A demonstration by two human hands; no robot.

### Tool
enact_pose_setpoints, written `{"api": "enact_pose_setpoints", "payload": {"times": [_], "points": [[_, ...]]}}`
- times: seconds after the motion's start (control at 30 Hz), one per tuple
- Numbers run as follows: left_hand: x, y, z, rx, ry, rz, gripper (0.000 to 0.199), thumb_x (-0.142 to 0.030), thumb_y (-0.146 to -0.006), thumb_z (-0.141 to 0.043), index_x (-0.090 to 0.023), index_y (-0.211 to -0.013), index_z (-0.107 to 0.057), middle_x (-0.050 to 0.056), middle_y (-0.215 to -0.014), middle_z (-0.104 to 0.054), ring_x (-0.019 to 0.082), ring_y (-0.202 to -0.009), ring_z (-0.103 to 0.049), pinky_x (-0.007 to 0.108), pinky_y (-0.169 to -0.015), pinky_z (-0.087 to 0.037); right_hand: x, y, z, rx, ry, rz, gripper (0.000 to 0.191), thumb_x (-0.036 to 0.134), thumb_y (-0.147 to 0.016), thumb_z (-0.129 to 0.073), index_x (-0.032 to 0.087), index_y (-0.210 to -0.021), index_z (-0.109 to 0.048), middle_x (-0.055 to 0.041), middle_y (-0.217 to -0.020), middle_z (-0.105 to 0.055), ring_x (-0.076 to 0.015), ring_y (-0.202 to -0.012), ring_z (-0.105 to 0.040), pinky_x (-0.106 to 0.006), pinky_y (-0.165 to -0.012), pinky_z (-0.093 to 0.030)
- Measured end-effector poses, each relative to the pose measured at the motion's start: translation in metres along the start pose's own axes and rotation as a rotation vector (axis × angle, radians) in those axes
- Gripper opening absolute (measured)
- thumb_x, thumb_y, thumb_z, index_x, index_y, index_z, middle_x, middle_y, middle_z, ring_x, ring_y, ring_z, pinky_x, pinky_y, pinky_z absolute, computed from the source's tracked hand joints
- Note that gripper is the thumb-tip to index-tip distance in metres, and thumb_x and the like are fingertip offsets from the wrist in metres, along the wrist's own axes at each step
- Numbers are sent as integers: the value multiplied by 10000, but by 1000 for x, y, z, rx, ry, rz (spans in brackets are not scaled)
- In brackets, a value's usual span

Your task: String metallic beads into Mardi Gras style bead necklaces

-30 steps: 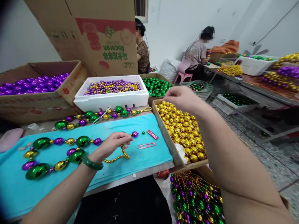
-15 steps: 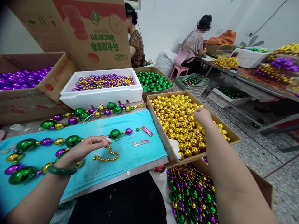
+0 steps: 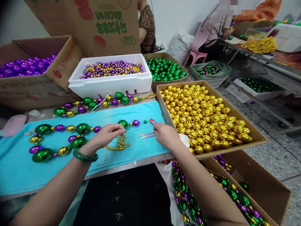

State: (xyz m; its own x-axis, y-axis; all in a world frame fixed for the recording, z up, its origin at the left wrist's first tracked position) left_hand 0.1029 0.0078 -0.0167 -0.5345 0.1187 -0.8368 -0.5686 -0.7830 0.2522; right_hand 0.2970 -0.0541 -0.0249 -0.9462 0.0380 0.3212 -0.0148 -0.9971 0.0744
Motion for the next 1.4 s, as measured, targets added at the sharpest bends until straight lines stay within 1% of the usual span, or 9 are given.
{"api": "enact_pose_setpoints", "payload": {"times": [0.1, 0.23, 0.43, 0.53, 0.7, 0.83, 0.97, 1.13, 1.4], "points": [[8, 0, -2, -29, -94, -21, 243, -378, -790, -515, -166, -757, -630, 13, -736, -632, 150, -712, -565, 264, -667, -427, -2, -1, -15, 30, 43, 22, 267, 183, -853, -401, 203, -991, -629, -66, -1093, -641, -206, -882, -599, -268, -671, -391], [11, -1, -23, -35, -223, -67, 229, -336, -816, -495, -183, -795, -664, 23, -799, -671, 170, -758, -595, 282, -707, -440, 3, -4, -22, 67, 106, 73, 299, 154, -853, -382, 209, -1026, -620, -70, -1155, -607, -212, -885, -607, -272, -627, -393], [1, -19, -79, -18, -292, -212, 308, -239, -810, -513, -155, -1073, -651, 99, -1066, -649, 218, -985, -584, 326, -891, -423, 19, -6, -39, 156, 170, 120, 260, 180, -869, -401, 155, -903, -658, -128, -953, -657, -239, -871, -614, -284, -646, -410], [3, -28, -91, 17, -260, -184, 294, -227, -789, -536, -138, -1033, -673, 105, -1046, -669, 229, -983, -589, 329, -877, -427, 16, -7, -39, 151, 130, 119, 253, 187, -873, -416, 166, -881, -667, -98, -915, -672, -206, -848, -620, -264, -684, -421], [10, -25, -81, 7, -124, -69, 198, -250, -772, -534, -182, -793, -719, 29, -749, -697, 178, -733, -613, 287, -703, -448, 9, -8, -10, 28, -162, 144, 165, 166, -828, -501, 167, -827, -666, -60, -889, -675, -168, -832, -611, -250, -749, -431], [19, -19, -64, -114, 94, 30, 185, -309, -737, -571, -162, -734, -684, 0, -584, -613, 132, -555, -551, 249, -555, -421, 14, -2, 18, -132, -222, 148, 154, 233, -836, -516, 169, -842, -656, -64, -905, -653, -155, -796, -594, -251, -723, -431], [23, -15, -55, -185, 395, 112, 202, -348, -696, -616, -149, -723, -631, -16, -551, -557, 123, -531, -553, 227, -484, -416, 24, 1, -16, 102, 33, 100, 182, 218, -837, -492, 177, -840, -670, -78, -867, -667, -194, -819, -590, -274, -689, -412], [13, -8, -54, -159, 566, 155, 218, -346, -668, -656, -138, -718, -618, -2, -619, -587, 121, -579, -590, 217, -493, -447, 23, -8, -50, 101, 217, 88, 281, 185, -887, -405, 152, -1076, -611, -131, -1091, -602, -255, -1089, -479, -347, -871, -356], [13, -9, -47, -202, 469, 108, 246, -353, -693, -637, -133, -799, -659, 12, -610, -604, 133, -587, -593, 235, -527, -469, 11, -16, -55, 166, 169, 10, 186, 167, -835, -456, 128, -940, -604, -158, -1072, -589, -278, -1057, -494, -343, -827, -361]]}}
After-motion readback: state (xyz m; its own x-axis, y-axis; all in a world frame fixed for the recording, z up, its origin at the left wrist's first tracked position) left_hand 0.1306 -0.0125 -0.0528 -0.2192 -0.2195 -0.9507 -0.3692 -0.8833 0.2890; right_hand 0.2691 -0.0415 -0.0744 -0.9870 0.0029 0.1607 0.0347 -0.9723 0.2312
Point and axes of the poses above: each hand's wrist, its own y-axis away from the middle knuckle, its own z-axis out of the back of the hand, x = y × z, the point moved 9 cm from there along -y, towards the middle knuckle
